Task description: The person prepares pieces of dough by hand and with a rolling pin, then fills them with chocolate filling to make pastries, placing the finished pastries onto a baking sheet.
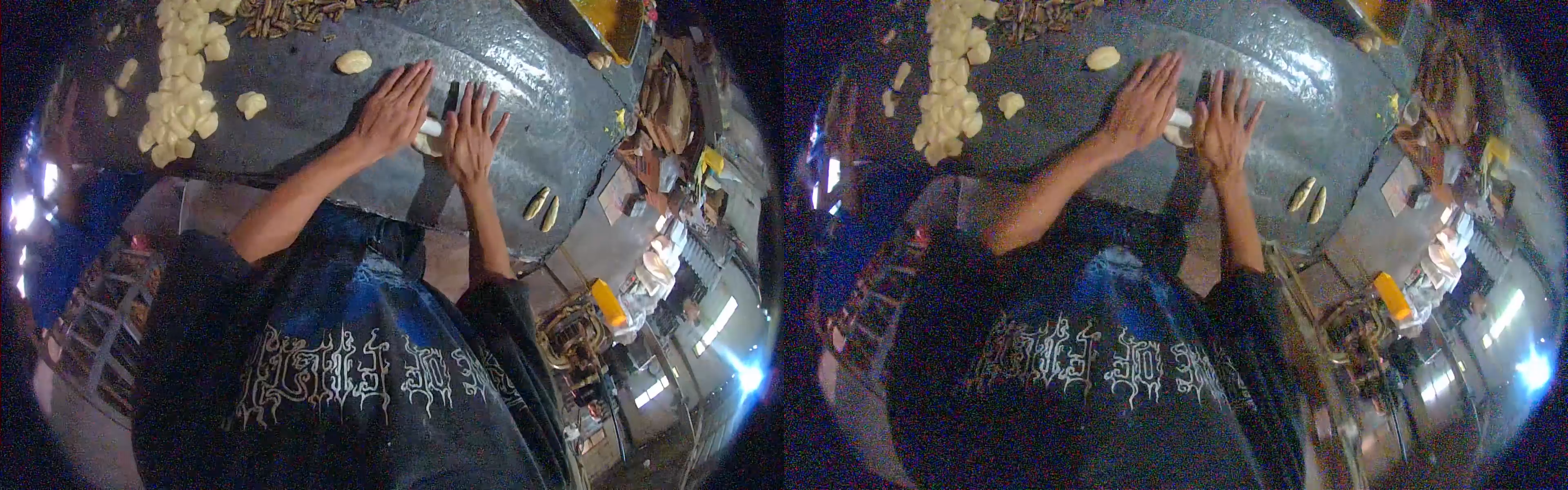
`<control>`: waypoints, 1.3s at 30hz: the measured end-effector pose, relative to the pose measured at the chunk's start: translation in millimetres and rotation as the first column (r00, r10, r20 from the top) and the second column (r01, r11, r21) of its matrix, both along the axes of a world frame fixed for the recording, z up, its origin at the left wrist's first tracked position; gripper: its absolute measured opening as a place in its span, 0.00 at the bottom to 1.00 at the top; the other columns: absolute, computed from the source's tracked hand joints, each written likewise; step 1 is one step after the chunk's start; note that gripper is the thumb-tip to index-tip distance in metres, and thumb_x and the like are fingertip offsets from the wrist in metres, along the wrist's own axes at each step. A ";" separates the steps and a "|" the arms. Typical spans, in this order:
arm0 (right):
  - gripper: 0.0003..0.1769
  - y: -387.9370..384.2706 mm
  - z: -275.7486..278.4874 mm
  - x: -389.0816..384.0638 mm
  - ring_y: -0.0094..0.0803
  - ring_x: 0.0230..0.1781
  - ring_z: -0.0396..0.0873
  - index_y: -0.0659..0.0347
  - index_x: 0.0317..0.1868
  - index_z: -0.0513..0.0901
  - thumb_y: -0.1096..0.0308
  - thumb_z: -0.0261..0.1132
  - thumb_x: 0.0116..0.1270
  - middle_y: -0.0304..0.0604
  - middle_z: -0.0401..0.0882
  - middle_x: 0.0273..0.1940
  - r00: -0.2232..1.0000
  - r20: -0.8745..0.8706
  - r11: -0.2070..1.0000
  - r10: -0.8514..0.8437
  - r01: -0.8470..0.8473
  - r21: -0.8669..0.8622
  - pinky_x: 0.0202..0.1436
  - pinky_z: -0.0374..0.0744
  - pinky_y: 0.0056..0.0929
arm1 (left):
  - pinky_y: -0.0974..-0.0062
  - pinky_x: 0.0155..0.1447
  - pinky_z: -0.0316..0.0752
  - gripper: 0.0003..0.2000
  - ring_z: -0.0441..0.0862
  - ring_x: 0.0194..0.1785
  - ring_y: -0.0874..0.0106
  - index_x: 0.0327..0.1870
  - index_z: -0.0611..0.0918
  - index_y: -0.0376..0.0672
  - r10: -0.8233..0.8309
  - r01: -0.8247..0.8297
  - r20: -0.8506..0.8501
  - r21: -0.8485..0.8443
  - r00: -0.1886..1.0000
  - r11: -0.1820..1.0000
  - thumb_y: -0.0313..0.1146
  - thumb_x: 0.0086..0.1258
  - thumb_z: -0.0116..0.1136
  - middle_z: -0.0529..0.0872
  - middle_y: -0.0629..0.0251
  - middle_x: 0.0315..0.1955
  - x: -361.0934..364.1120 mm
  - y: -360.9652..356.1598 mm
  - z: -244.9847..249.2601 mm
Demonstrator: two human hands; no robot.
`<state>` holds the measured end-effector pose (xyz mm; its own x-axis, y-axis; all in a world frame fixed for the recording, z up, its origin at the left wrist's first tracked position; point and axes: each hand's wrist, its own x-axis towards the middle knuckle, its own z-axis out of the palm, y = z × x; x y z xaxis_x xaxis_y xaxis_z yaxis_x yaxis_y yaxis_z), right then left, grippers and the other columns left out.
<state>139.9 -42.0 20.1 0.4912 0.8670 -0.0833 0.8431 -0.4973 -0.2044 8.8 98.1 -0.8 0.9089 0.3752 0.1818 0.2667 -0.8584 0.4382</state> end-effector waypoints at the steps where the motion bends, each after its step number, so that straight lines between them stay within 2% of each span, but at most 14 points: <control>1: 0.38 4.5 -0.3 6.8 0.51 0.86 0.33 0.60 0.83 0.48 0.47 0.39 0.83 0.51 0.42 0.85 1.000 -0.021 1.000 -0.007 0.007 0.002 0.82 0.32 0.65 | 0.53 0.83 0.48 0.30 0.55 0.82 0.55 0.78 0.59 0.30 0.029 -0.027 0.046 -0.044 0.999 0.999 0.37 0.80 0.43 0.59 0.49 0.80 6.3 2.8 1.3; 5: 0.39 29.1 -19.7 44.7 0.56 0.85 0.35 0.61 0.84 0.45 0.48 0.41 0.82 0.56 0.42 0.84 0.999 0.050 0.995 -0.013 0.008 0.096 0.81 0.35 0.69 | 0.54 0.83 0.49 0.29 0.58 0.81 0.57 0.75 0.64 0.30 0.158 -0.164 0.204 0.014 0.966 0.986 0.35 0.77 0.47 0.63 0.48 0.77 37.4 28.9 -1.5; 8: 0.41 52.4 -16.4 72.7 0.57 0.85 0.31 0.63 0.83 0.41 0.45 0.37 0.82 0.57 0.36 0.84 0.996 0.090 0.981 0.004 -0.021 0.195 0.80 0.32 0.70 | 0.56 0.85 0.40 0.30 0.46 0.84 0.52 0.80 0.55 0.31 0.170 -0.170 0.196 -0.013 0.966 0.985 0.40 0.84 0.37 0.53 0.46 0.81 56.4 54.5 12.9; 9: 0.39 58.3 -17.8 80.9 0.60 0.84 0.42 0.65 0.82 0.50 0.49 0.45 0.82 0.60 0.45 0.83 0.987 0.155 0.944 -0.028 -0.025 0.329 0.81 0.35 0.67 | 0.56 0.86 0.37 0.31 0.43 0.85 0.53 0.81 0.51 0.30 0.216 -0.230 0.098 0.161 0.971 0.960 0.39 0.84 0.36 0.49 0.47 0.82 68.0 62.2 6.9; 12: 0.37 60.4 8.3 76.0 0.59 0.78 0.58 0.67 0.79 0.58 0.59 0.58 0.77 0.61 0.62 0.77 0.989 0.034 0.666 -0.145 0.072 0.742 0.81 0.44 0.58 | 0.53 0.81 0.55 0.27 0.61 0.79 0.55 0.73 0.67 0.31 0.098 -0.183 0.256 0.333 0.962 0.925 0.34 0.76 0.50 0.66 0.47 0.75 69.8 68.2 29.3; 13: 0.35 48.3 22.7 59.0 0.57 0.73 0.65 0.69 0.75 0.64 0.64 0.62 0.73 0.60 0.69 0.72 0.980 0.108 0.685 -0.170 0.039 0.728 0.78 0.53 0.54 | 0.51 0.78 0.63 0.25 0.67 0.76 0.53 0.71 0.71 0.35 -0.036 -0.117 0.413 0.338 0.910 0.934 0.32 0.75 0.53 0.70 0.48 0.72 62.7 63.0 23.6; 15: 0.30 -8.4 21.5 21.1 0.53 0.64 0.76 0.68 0.68 0.74 0.72 0.69 0.66 0.57 0.79 0.64 0.987 0.147 0.733 -0.070 -0.048 0.678 0.69 0.68 0.49 | 0.57 0.76 0.69 0.23 0.75 0.70 0.55 0.67 0.78 0.40 -0.114 0.163 0.431 -0.078 0.895 0.984 0.32 0.71 0.62 0.78 0.52 0.68 -1.0 23.1 38.0; 18: 0.19 -59.2 25.4 -30.5 0.49 0.52 0.82 0.61 0.55 0.85 0.73 0.73 0.62 0.51 0.85 0.53 0.952 0.047 0.792 0.301 -0.278 0.543 0.55 0.79 0.46 | 0.62 0.71 0.74 0.17 0.79 0.65 0.60 0.57 0.85 0.42 -0.168 0.230 0.356 -0.137 0.919 0.964 0.34 0.69 0.66 0.85 0.57 0.58 -51.3 -30.0 17.6; 21: 0.18 -59.6 1.5 -32.3 0.49 0.50 0.81 0.57 0.53 0.87 0.72 0.74 0.62 0.48 0.85 0.50 0.925 -0.064 0.754 0.374 -0.263 0.602 0.55 0.79 0.46 | 0.62 0.67 0.75 0.15 0.81 0.58 0.58 0.52 0.86 0.40 -0.079 0.198 0.402 -0.264 0.912 0.944 0.37 0.69 0.67 0.87 0.58 0.51 -58.2 -52.4 -21.5; 24: 0.17 -53.3 -18.2 -9.4 0.49 0.51 0.81 0.57 0.53 0.88 0.71 0.73 0.62 0.48 0.85 0.49 0.934 0.079 0.736 0.350 -0.326 0.594 0.56 0.78 0.47 | 0.61 0.67 0.74 0.14 0.81 0.59 0.58 0.51 0.87 0.42 0.010 0.117 0.377 -0.312 0.926 0.943 0.36 0.68 0.67 0.85 0.60 0.54 -42.7 -46.2 -28.9; 28: 0.24 -36.4 -8.8 -14.4 0.53 0.51 0.79 0.60 0.62 0.82 0.71 0.71 0.64 0.52 0.82 0.54 0.995 0.080 0.734 0.056 -0.095 0.673 0.59 0.76 0.49 | 0.62 0.68 0.74 0.15 0.78 0.65 0.56 0.55 0.88 0.49 0.194 -0.140 0.433 -0.152 0.880 0.978 0.37 0.68 0.66 0.80 0.61 0.66 -29.5 -46.7 -13.7; 29: 0.30 -45.2 -16.6 -7.9 0.58 0.62 0.75 0.63 0.69 0.76 0.73 0.69 0.65 0.57 0.77 0.64 0.995 -0.036 0.820 0.097 -0.059 0.569 0.68 0.73 0.49 | 0.60 0.72 0.71 0.18 0.75 0.70 0.55 0.62 0.84 0.45 0.261 -0.192 0.356 -0.217 0.897 0.957 0.33 0.72 0.61 0.77 0.58 0.70 -33.9 -56.5 -0.1; 34: 0.28 -55.3 -19.0 -55.3 0.57 0.80 0.56 0.69 0.74 0.67 0.72 0.53 0.75 0.62 0.62 0.77 0.940 -0.143 0.824 0.311 -0.192 0.533 0.82 0.57 0.51 | 0.58 0.84 0.51 0.26 0.56 0.82 0.55 0.75 0.64 0.27 0.184 -0.147 0.143 -0.238 0.973 0.960 0.28 0.79 0.43 0.64 0.47 0.77 -48.1 -120.2 0.8; 39: 0.32 -20.6 -16.9 -29.9 0.55 0.82 0.51 0.71 0.77 0.61 0.60 0.49 0.80 0.60 0.57 0.79 0.994 -0.045 0.946 0.101 -0.082 0.315 0.83 0.47 0.56 | 0.55 0.84 0.50 0.30 0.56 0.82 0.52 0.76 0.63 0.29 0.188 -0.194 0.058 0.107 0.980 0.975 0.38 0.78 0.48 0.63 0.44 0.77 -13.1 -70.1 9.9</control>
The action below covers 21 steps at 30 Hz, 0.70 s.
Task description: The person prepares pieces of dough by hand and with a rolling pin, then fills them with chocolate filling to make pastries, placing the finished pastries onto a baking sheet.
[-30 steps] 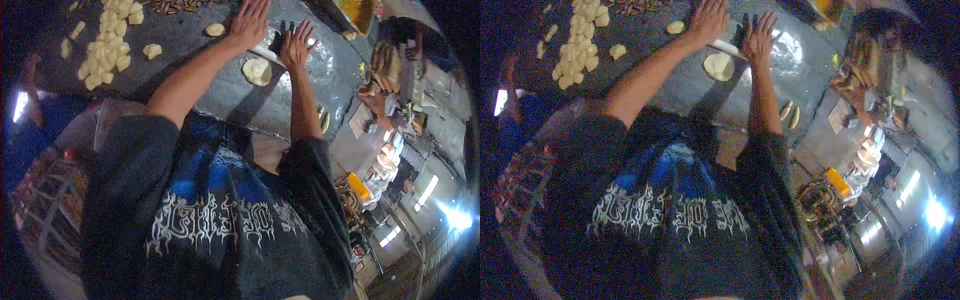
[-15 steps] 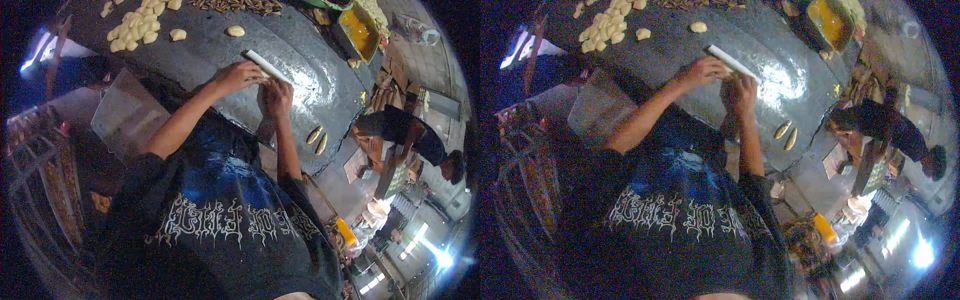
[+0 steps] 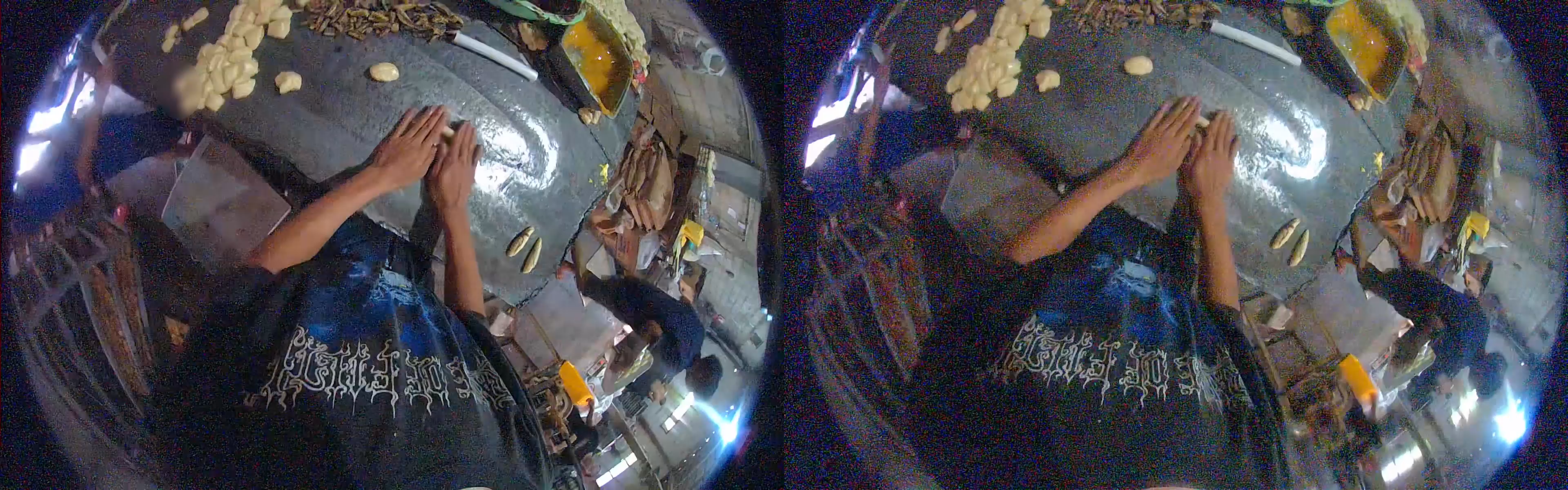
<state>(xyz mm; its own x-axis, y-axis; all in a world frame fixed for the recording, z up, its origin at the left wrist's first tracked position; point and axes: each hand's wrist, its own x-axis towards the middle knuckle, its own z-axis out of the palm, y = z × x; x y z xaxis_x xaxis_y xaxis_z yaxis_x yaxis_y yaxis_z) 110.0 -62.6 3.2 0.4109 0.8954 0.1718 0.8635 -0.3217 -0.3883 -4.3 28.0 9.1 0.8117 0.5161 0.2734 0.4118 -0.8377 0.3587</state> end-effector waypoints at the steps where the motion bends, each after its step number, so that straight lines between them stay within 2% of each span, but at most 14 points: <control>1: 0.33 11.6 -1.4 11.5 0.55 0.83 0.49 0.70 0.77 0.60 0.59 0.48 0.80 0.59 0.56 0.80 0.998 0.000 0.998 -0.062 0.062 -0.033 0.83 0.44 0.57 | 0.55 0.83 0.51 0.32 0.58 0.81 0.51 0.75 0.64 0.28 0.003 0.003 0.040 -0.143 0.999 0.990 0.40 0.76 0.51 0.64 0.43 0.76 14.0 14.8 6.4; 3: 0.37 25.0 -16.0 40.1 0.49 0.84 0.48 0.69 0.79 0.59 0.52 0.50 0.79 0.58 0.53 0.81 0.991 -0.065 0.993 -0.116 0.114 -0.027 0.83 0.39 0.58 | 0.53 0.82 0.54 0.35 0.61 0.79 0.48 0.74 0.65 0.28 0.066 -0.029 0.079 -0.395 0.995 0.918 0.45 0.73 0.57 0.67 0.41 0.74 38.8 50.0 18.0; 4: 0.40 38.2 -5.1 41.7 0.52 0.82 0.54 0.68 0.79 0.58 0.51 0.52 0.76 0.61 0.57 0.79 0.973 -0.056 0.963 -0.225 0.214 -0.162 0.82 0.49 0.55 | 0.51 0.80 0.57 0.41 0.63 0.76 0.43 0.73 0.66 0.27 0.104 -0.036 0.123 -0.460 0.987 0.887 0.48 0.66 0.65 0.68 0.37 0.72 46.0 61.5 6.1; 5: 0.39 37.8 2.6 43.8 0.53 0.76 0.62 0.70 0.78 0.61 0.51 0.55 0.76 0.63 0.63 0.75 0.972 -0.083 0.967 -0.218 0.203 -0.156 0.75 0.59 0.53 | 0.51 0.80 0.57 0.44 0.63 0.76 0.41 0.72 0.67 0.29 0.103 -0.021 0.159 -0.448 0.982 0.894 0.50 0.61 0.70 0.69 0.35 0.70 50.4 66.3 1.6; 6: 0.39 36.2 9.0 47.0 0.55 0.70 0.70 0.72 0.76 0.63 0.51 0.57 0.76 0.65 0.68 0.70 0.971 -0.111 0.970 -0.210 0.193 -0.149 0.69 0.68 0.50 | 0.50 0.79 0.60 0.44 0.65 0.74 0.40 0.69 0.70 0.29 0.110 0.036 0.236 -0.537 0.966 0.843 0.51 0.56 0.74 0.71 0.34 0.68 46.9 71.6 7.8; 7: 0.39 34.6 16.5 50.3 0.56 0.64 0.77 0.73 0.74 0.66 0.51 0.59 0.75 0.66 0.74 0.66 0.969 -0.138 0.973 -0.203 0.183 -0.142 0.62 0.78 0.48 | 0.50 0.77 0.61 0.43 0.66 0.73 0.40 0.67 0.71 0.29 0.083 0.089 0.280 -0.549 0.956 0.831 0.50 0.55 0.74 0.71 0.35 0.68 35.5 76.6 15.4; 9: 0.33 31.0 27.9 44.0 0.63 0.67 0.74 0.69 0.74 0.67 0.58 0.61 0.77 0.66 0.73 0.67 0.985 0.116 0.992 0.126 -0.126 -0.007 0.68 0.74 0.53 | 0.53 0.80 0.59 0.32 0.67 0.74 0.45 0.68 0.72 0.33 -0.019 0.208 0.366 -0.484 0.930 0.850 0.44 0.69 0.64 0.72 0.40 0.69 25.7 80.5 -23.2; 10: 0.31 23.3 18.3 46.1 0.61 0.65 0.75 0.67 0.73 0.69 0.61 0.62 0.75 0.64 0.74 0.65 0.985 0.087 0.989 0.146 -0.145 -0.022 0.67 0.75 0.53 | 0.53 0.81 0.58 0.24 0.67 0.75 0.50 0.67 0.73 0.35 -0.027 0.198 0.424 -0.364 0.905 0.910 0.39 0.76 0.55 0.72 0.44 0.70 14.7 69.8 -25.7; 11: 0.29 16.3 7.5 48.0 0.59 0.63 0.75 0.65 0.72 0.71 0.65 0.62 0.74 0.61 0.75 0.64 0.985 0.057 0.986 0.165 -0.163 -0.037 0.66 0.76 0.52 | 0.51 0.79 0.60 0.22 0.65 0.76 0.47 0.68 0.73 0.36 -0.038 0.193 0.421 -0.331 0.906 0.923 0.34 0.76 0.54 0.69 0.42 0.71 3.4 66.3 -20.5; 12: 0.27 10.2 -3.9 49.5 0.57 0.61 0.76 0.63 0.70 0.74 0.69 0.63 0.72 0.59 0.77 0.62 0.983 0.026 0.982 0.183 -0.181 -0.051 0.64 0.76 0.52 | 0.52 0.80 0.60 0.20 0.64 0.77 0.49 0.68 0.73 0.38 -0.031 0.213 0.414 -0.403 0.910 0.890 0.31 0.77 0.53 0.70 0.46 0.71 -2.4 68.5 -15.5; 15: 0.24 20.5 15.6 66.9 0.55 0.59 0.78 0.64 0.67 0.76 0.74 0.63 0.71 0.59 0.76 0.63 0.962 -0.267 0.961 0.066 -0.133 -0.243 0.60 0.78 0.49 | 0.54 0.79 0.62 0.19 0.65 0.76 0.51 0.67 0.74 0.38 0.019 0.191 0.393 -0.486 0.919 0.853 0.28 0.76 0.53 0.71 0.49 0.70 -14.6 69.5 6.0; 16: 0.18 36.0 38.7 62.7 0.54 0.54 0.80 0.65 0.61 0.80 0.74 0.63 0.71 0.60 0.80 0.55 0.952 -0.296 0.954 0.073 -0.153 -0.257 0.54 0.79 0.46 | 0.55 0.77 0.65 0.19 0.68 0.74 0.52 0.66 0.74 0.38 0.025 0.154 0.333 -0.502 0.943 0.851 0.26 0.75 0.54 0.72 0.50 0.68 -17.7 70.0 12.0; 19: 0.14 40.1 39.9 83.9 0.46 0.48 0.83 0.67 0.55 0.81 0.72 0.65 0.73 0.54 0.84 0.46 0.874 -0.468 0.868 0.127 -0.327 -0.374 0.51 0.80 0.41 | 0.55 0.79 0.63 0.23 0.67 0.75 0.51 0.70 0.73 0.39 0.022 0.153 0.330 -0.496 0.944 0.855 0.27 0.74 0.55 0.70 0.51 0.72 -15.6 67.2 -8.0; 21: 0.13 13.6 14.2 97.0 0.40 0.46 0.82 0.68 0.53 0.82 0.69 0.66 0.73 0.49 0.84 0.42 0.754 -0.655 0.888 -0.056 -0.262 -0.378 0.49 0.80 0.38 | 0.55 0.76 0.67 0.20 0.69 0.73 0.52 0.66 0.75 0.38 0.046 0.131 0.348 -0.467 0.937 0.874 0.26 0.73 0.56 0.73 0.51 0.68 -9.9 67.6 -8.1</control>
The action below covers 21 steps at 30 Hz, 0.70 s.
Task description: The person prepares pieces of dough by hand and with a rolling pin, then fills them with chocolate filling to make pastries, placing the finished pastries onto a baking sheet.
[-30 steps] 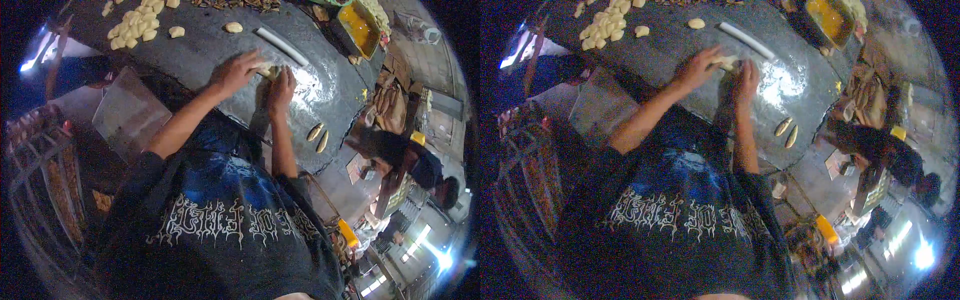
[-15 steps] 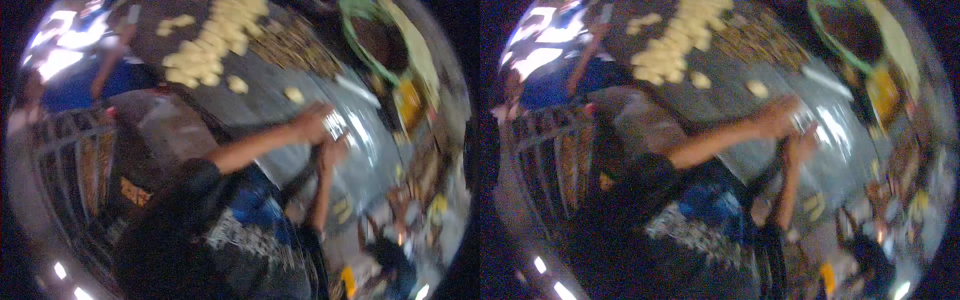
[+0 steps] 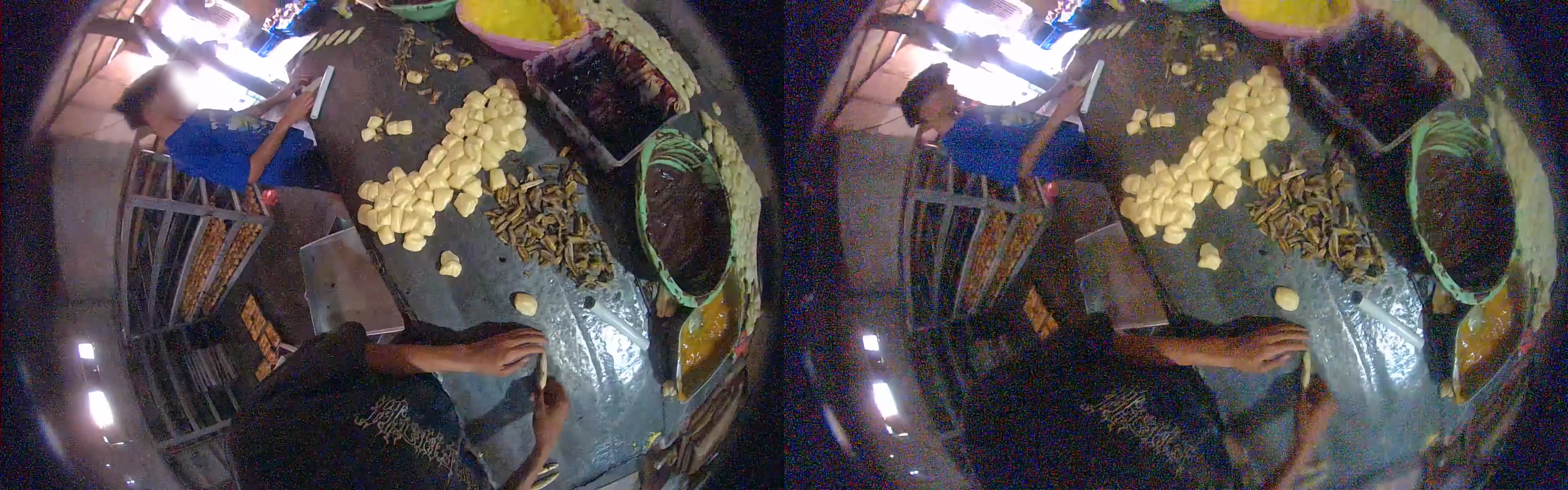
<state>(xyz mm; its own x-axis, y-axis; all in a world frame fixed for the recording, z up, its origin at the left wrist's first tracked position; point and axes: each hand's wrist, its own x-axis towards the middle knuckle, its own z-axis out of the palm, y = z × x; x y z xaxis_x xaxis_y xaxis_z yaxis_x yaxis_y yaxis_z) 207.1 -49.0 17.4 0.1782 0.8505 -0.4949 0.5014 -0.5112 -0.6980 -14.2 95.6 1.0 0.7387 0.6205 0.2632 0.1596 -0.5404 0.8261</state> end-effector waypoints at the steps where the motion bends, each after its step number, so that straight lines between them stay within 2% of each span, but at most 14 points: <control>1: 0.13 -18.0 -8.9 6.4 0.37 0.46 0.82 0.68 0.52 0.82 0.68 0.67 0.73 0.47 0.84 0.42 0.991 -0.115 0.997 -0.073 0.071 -0.024 0.49 0.80 0.37 | 0.56 0.75 0.68 0.18 0.70 0.72 0.52 0.63 0.77 0.37 0.017 -0.017 0.009 0.015 1.000 1.000 0.25 0.73 0.57 0.74 0.52 0.66 1.1 -0.5 3.3; 4: 0.16 -66.3 -16.4 21.2 0.30 0.47 0.80 0.68 0.53 0.82 0.64 0.67 0.74 0.43 0.84 0.45 0.860 -0.428 0.960 -0.279 0.260 -0.102 0.50 0.79 0.34 | 0.56 0.74 0.69 0.18 0.72 0.71 0.53 0.62 0.78 0.37 0.047 -0.046 -0.054 0.017 0.997 0.999 0.25 0.71 0.58 0.76 0.51 0.65 3.7 -6.8 11.5; 5: 0.16 -81.9 -17.1 25.1 0.30 0.47 0.80 0.68 0.54 0.82 0.63 0.66 0.75 0.43 0.84 0.46 0.869 -0.342 0.932 -0.357 0.354 -0.075 0.52 0.79 0.34 | 0.56 0.74 0.69 0.19 0.72 0.71 0.52 0.62 0.78 0.37 0.079 -0.076 -0.080 0.043 0.994 0.996 0.25 0.70 0.59 0.76 0.51 0.65 0.9 -10.7 11.4; 8: 0.17 -74.5 106.1 4.1 0.29 0.47 0.79 0.66 0.53 0.82 0.60 0.65 0.75 0.42 0.82 0.48 0.729 -0.057 0.731 -0.682 0.681 -0.039 0.56 0.76 0.31 | 0.56 0.73 0.70 0.22 0.74 0.69 0.51 0.63 0.79 0.36 0.102 -0.090 -0.129 0.093 0.986 0.992 0.24 0.65 0.60 0.79 0.48 0.63 -2.4 -21.9 4.2; 9: 0.17 -83.3 115.1 18.3 0.28 0.46 0.78 0.65 0.52 0.82 0.58 0.66 0.75 0.41 0.82 0.47 0.767 -0.124 0.758 -0.630 0.641 0.115 0.55 0.75 0.30 | 0.57 0.73 0.70 0.23 0.76 0.68 0.50 0.63 0.79 0.35 0.070 -0.033 -0.212 0.170 0.975 0.985 0.23 0.64 0.59 0.81 0.47 0.61 -6.0 -23.6 17.2; 10: 0.16 -102.2 126.1 36.4 0.29 0.51 0.80 0.64 0.56 0.83 0.62 0.65 0.76 0.42 0.84 0.50 0.746 -0.267 0.740 -0.610 0.657 0.146 0.58 0.77 0.29 | 0.57 0.73 0.70 0.22 0.77 0.67 0.51 0.61 0.80 0.35 0.092 -0.085 -0.149 0.053 0.985 0.995 0.23 0.64 0.58 0.82 0.47 0.60 -5.3 -30.3 24.9; 11: 0.12 -114.2 144.6 43.0 0.24 0.47 0.78 0.65 0.53 0.82 0.68 0.66 0.75 0.38 0.83 0.45 0.699 -0.237 0.648 -0.675 0.715 0.264 0.54 0.77 0.26 | 0.58 0.73 0.70 0.20 0.77 0.67 0.51 0.60 0.81 0.35 0.115 -0.152 -0.243 -0.141 0.963 0.978 0.23 0.65 0.58 0.82 0.48 0.60 2.4 -35.2 43.8; 12: 0.11 -121.6 154.7 48.8 0.23 0.47 0.78 0.66 0.53 0.81 0.72 0.67 0.74 0.37 0.82 0.44 0.597 -0.271 0.456 -0.755 0.775 0.438 0.55 0.77 0.25 | 0.58 0.73 0.70 0.18 0.76 0.68 0.52 0.59 0.81 0.37 0.157 -0.149 -0.190 0.055 0.969 0.987 0.23 0.67 0.57 0.82 0.50 0.61 5.5 -45.4 46.1; 13: 0.13 -129.9 174.8 51.3 0.23 0.47 0.78 0.66 0.55 0.80 0.74 0.68 0.73 0.37 0.83 0.44 0.536 -0.215 0.342 -0.816 0.749 0.567 0.55 0.77 0.24 | 0.58 0.73 0.69 0.17 0.75 0.70 0.52 0.60 0.81 0.39 0.149 -0.136 -0.218 0.072 0.965 0.988 0.25 0.70 0.57 0.80 0.52 0.64 9.8 -52.8 54.7; 14: 0.14 -140.5 189.5 54.6 0.23 0.46 0.79 0.66 0.56 0.80 0.73 0.68 0.73 0.38 0.83 0.46 0.481 -0.119 0.297 -0.869 0.697 0.653 0.53 0.78 0.25 | 0.58 0.73 0.69 0.17 0.75 0.70 0.52 0.61 0.81 0.39 0.136 -0.124 -0.215 0.071 0.967 0.990 0.26 0.72 0.57 0.80 0.53 0.65 13.1 -61.7 55.1; 15: 0.14 -145.9 196.5 56.4 0.23 0.44 0.80 0.66 0.55 0.81 0.73 0.69 0.73 0.40 0.84 0.46 0.381 -0.118 0.173 -0.917 0.646 0.743 0.52 0.79 0.25 | 0.58 0.73 0.69 0.17 0.74 0.71 0.53 0.62 0.80 0.39 0.153 -0.137 -0.219 0.088 0.964 0.987 0.28 0.73 0.56 0.79 0.54 0.66 14.2 -70.1 54.9; 16: 0.13 -154.9 197.7 56.2 0.25 0.42 0.80 0.66 0.53 0.81 0.73 0.71 0.71 0.40 0.84 0.44 0.307 -0.040 0.142 -0.951 0.545 0.826 0.50 0.79 0.26 | 0.58 0.73 0.69 0.17 0.74 0.71 0.53 0.62 0.80 0.39 0.135 -0.125 -0.197 0.062 0.971 0.990 0.28 0.74 0.56 0.79 0.54 0.66 9.3 -76.9 52.2; 18: 0.14 -175.7 185.0 59.7 0.31 0.41 0.80 0.65 0.52 0.82 0.71 0.72 0.69 0.43 0.83 0.41 0.175 0.115 0.177 -0.978 0.395 0.901 0.49 0.79 0.30 | 0.59 0.73 0.69 0.17 0.74 0.71 0.54 0.63 0.80 0.39 0.159 -0.155 -0.158 0.040 0.975 0.987 0.30 0.75 0.56 0.79 0.55 0.67 7.6 -87.4 39.5; 21: 0.14 -201.9 129.6 61.6 0.39 0.40 0.81 0.64 0.51 0.82 0.70 0.72 0.67 0.46 0.82 0.40 0.124 0.323 0.346 -0.938 0.375 0.860 0.47 0.79 0.34 | 0.59 0.72 0.70 0.17 0.75 0.71 0.55 0.63 0.79 0.38 0.178 -0.173 -0.149 0.050 0.973 0.984 0.28 0.75 0.56 0.80 0.53 0.66 9.0 -105.5 40.4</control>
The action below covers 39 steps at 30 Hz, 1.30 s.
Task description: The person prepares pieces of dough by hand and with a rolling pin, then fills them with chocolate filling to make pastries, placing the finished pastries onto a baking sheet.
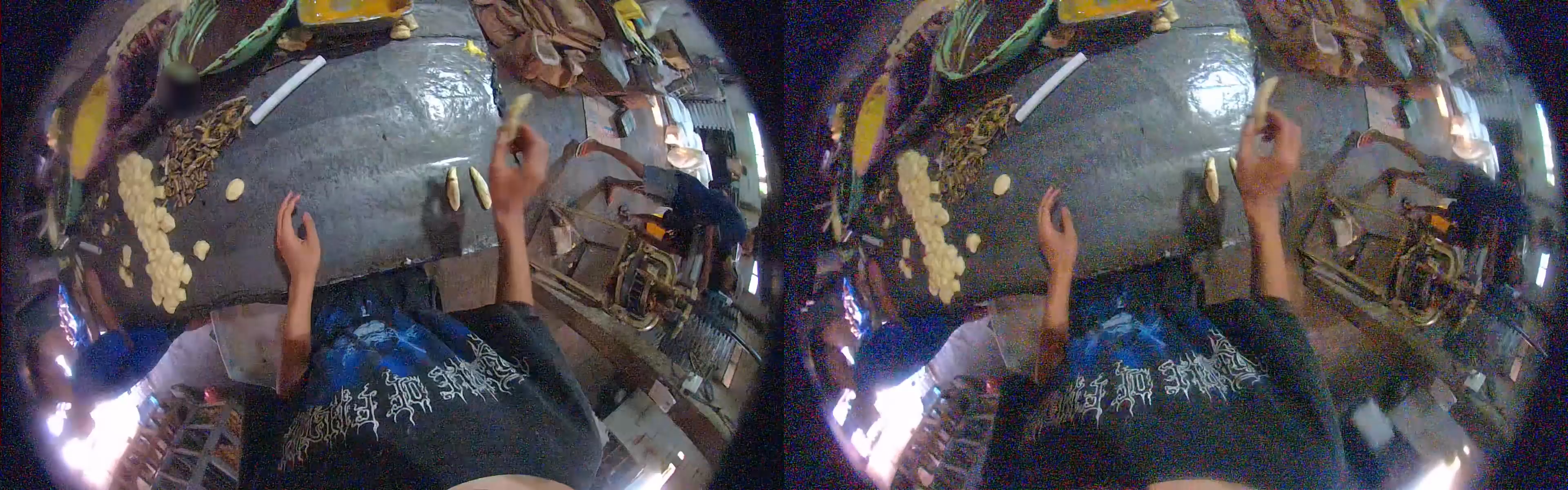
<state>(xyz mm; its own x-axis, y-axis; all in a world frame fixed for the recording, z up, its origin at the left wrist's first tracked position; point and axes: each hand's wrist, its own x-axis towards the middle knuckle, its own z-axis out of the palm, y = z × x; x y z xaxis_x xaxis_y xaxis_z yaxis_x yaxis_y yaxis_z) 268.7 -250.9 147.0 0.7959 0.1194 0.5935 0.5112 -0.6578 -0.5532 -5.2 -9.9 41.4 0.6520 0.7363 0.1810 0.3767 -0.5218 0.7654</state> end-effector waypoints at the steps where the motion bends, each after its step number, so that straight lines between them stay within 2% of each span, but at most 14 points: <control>1: 0.17 -10.0 -46.2 8.7 0.41 0.38 0.82 0.64 0.54 0.82 0.68 0.72 0.67 0.48 0.83 0.43 0.993 -0.089 0.993 0.073 -0.081 -0.091 0.46 0.80 0.34 | 0.59 0.72 0.70 0.17 0.75 0.70 0.54 0.62 0.79 0.37 0.008 -0.008 -0.005 0.002 1.000 1.000 0.28 0.74 0.56 0.80 0.53 0.65 -0.5 -0.5 0.4; 2: 0.21 -23.2 -82.7 13.0 0.42 0.37 0.83 0.63 0.57 0.81 0.66 0.72 0.67 0.49 0.84 0.46 0.975 -0.177 0.971 0.135 -0.166 -0.171 0.46 0.80 0.34 | 0.60 0.72 0.70 0.17 0.75 0.70 0.55 0.62 0.79 0.37 -0.004 0.004 0.002 0.023 1.000 1.000 0.27 0.74 0.57 0.80 0.53 0.65 -2.1 -1.6 0.3; 5: 0.20 -31.4 -103.3 -7.1 0.45 0.40 0.82 0.64 0.58 0.82 0.62 0.68 0.70 0.52 0.84 0.46 0.995 0.063 0.829 0.075 -0.027 -0.559 0.47 0.80 0.36 | 0.60 0.72 0.70 0.17 0.76 0.70 0.55 0.61 0.80 0.37 -0.008 0.007 0.036 0.047 0.999 0.999 0.26 0.73 0.58 0.80 0.52 0.65 -4.0 -3.7 -3.9; 6: 0.21 -35.7 -104.6 -8.2 0.44 0.43 0.82 0.65 0.59 0.82 0.59 0.65 0.74 0.54 0.84 0.48 0.996 0.078 0.835 -0.037 0.074 -0.545 0.50 0.79 0.37 | 0.60 0.72 0.70 0.17 0.76 0.69 0.54 0.61 0.80 0.37 0.010 -0.012 0.048 0.036 0.999 0.999 0.26 0.73 0.58 0.80 0.52 0.64 -4.0 -4.0 0.7; 9: 0.24 -34.2 -67.1 -9.4 0.45 0.47 0.83 0.67 0.62 0.80 0.58 0.64 0.75 0.55 0.84 0.52 0.936 -0.339 0.996 -0.094 0.088 -0.032 0.53 0.79 0.39 | 0.60 0.73 0.69 0.16 0.76 0.69 0.55 0.60 0.80 0.37 0.065 -0.066 0.046 0.010 0.997 0.998 0.26 0.72 0.58 0.81 0.53 0.64 -17.8 -1.3 6.5; 16: 0.21 53.4 -56.5 -72.3 0.39 0.46 0.83 0.63 0.64 0.80 0.68 0.65 0.73 0.52 0.85 0.54 0.899 -0.409 0.983 0.159 -0.182 -0.018 0.51 0.80 0.38 | 0.63 0.69 0.71 0.14 0.80 0.64 0.58 0.57 0.83 0.41 0.311 -0.304 0.089 -0.083 0.946 0.949 0.26 0.71 0.59 0.85 0.56 0.58 -66.8 56.0 5.6; 19: 0.25 136.1 -62.4 -122.7 0.44 0.50 0.82 0.59 0.66 0.79 0.74 0.65 0.68 0.54 0.83 0.57 0.648 -0.595 0.825 0.476 -0.563 0.046 0.54 0.81 0.41 | 0.66 0.62 0.75 0.12 0.85 0.56 0.62 0.54 0.84 0.41 0.388 -0.362 0.173 -0.161 0.905 0.918 0.26 0.71 0.59 0.89 0.59 0.51 -88.1 87.8 -5.2; 21: 0.30 200.6 -82.8 -149.8 0.52 0.53 0.81 0.57 0.67 0.78 0.78 0.63 0.63 0.57 0.79 0.62 0.516 -0.438 0.571 0.737 -0.821 -0.007 0.56 0.81 0.46 | 0.69 0.55 0.77 0.10 0.87 0.49 0.64 0.52 0.85 0.40 0.417 -0.382 0.158 -0.210 0.895 0.900 0.25 0.72 0.59 0.90 0.60 0.46 -100.2 109.0 -6.4; 26: 0.29 349.3 -112.6 -199.1 0.56 0.51 0.80 0.59 0.65 0.78 0.78 0.66 0.62 0.59 0.79 0.61 0.346 -0.311 0.265 0.885 -0.924 -0.274 0.55 0.81 0.49 | 0.73 0.49 0.78 0.08 0.87 0.44 0.70 0.50 0.86 0.40 0.439 -0.412 0.117 -0.197 0.891 0.889 0.24 0.74 0.58 0.90 0.61 0.43 -136.9 156.8 -5.6; 29: 0.26 385.5 -129.1 -180.0 0.53 0.49 0.83 0.57 0.64 0.78 0.79 0.66 0.65 0.54 0.82 0.57 0.157 -0.484 0.116 0.861 -0.987 -0.114 0.54 0.83 0.42 | 0.74 0.49 0.80 0.09 0.88 0.46 0.73 0.52 0.85 0.38 0.477 -0.409 0.146 -0.342 0.867 0.846 0.27 0.75 0.60 0.91 0.62 0.43 -151.8 176.2 -3.5; 30: 0.19 392.7 -75.5 -192.5 0.48 0.46 0.85 0.61 0.58 0.82 0.72 0.70 0.67 0.57 0.83 0.52 0.232 -0.664 0.349 0.711 -0.936 0.046 0.52 0.84 0.43 | 0.75 0.49 0.81 0.10 0.88 0.46 0.74 0.53 0.85 0.38 0.493 -0.395 0.159 -0.417 0.855 0.819 0.28 0.75 0.62 0.91 0.62 0.43 -153.6 178.2 1.3; 33: 0.24 385.9 -43.2 -202.4 0.44 0.50 0.86 0.62 0.62 0.80 0.73 0.72 0.66 0.55 0.83 0.55 0.151 -0.638 0.409 0.755 -0.869 0.278 0.56 0.84 0.39 | 0.76 0.49 0.82 0.14 0.89 0.47 0.74 0.55 0.84 0.35 0.389 -0.124 0.266 -0.665 0.882 0.737 0.31 0.73 0.67 0.91 0.62 0.44 -138.2 179.5 27.0; 36: 0.31 361.4 -18.2 -230.6 0.44 0.53 0.86 0.62 0.68 0.75 0.75 0.72 0.64 0.54 0.83 0.57 -0.067 -0.683 0.368 0.727 -0.802 0.471 0.59 0.83 0.37 | 0.76 0.49 0.83 0.18 0.89 0.46 0.73 0.56 0.83 0.34 0.354 -0.245 0.139 -0.493 0.925 0.835 0.32 0.70 0.72 0.90 0.62 0.47 -118.6 175.2 33.5; 39: 0.35 345.5 -30.4 -230.6 0.41 0.51 0.87 0.62 0.72 0.72 0.74 0.72 0.64 0.53 0.83 0.59 0.114 -0.593 0.320 0.797 -0.912 0.255 0.55 0.84 0.35 | 0.76 0.48 0.83 0.20 0.88 0.46 0.74 0.56 0.83 0.33 0.447 -0.103 0.286 -0.737 0.847 0.668 0.35 0.68 0.73 0.90 0.61 0.47 -109.9 174.1 11.3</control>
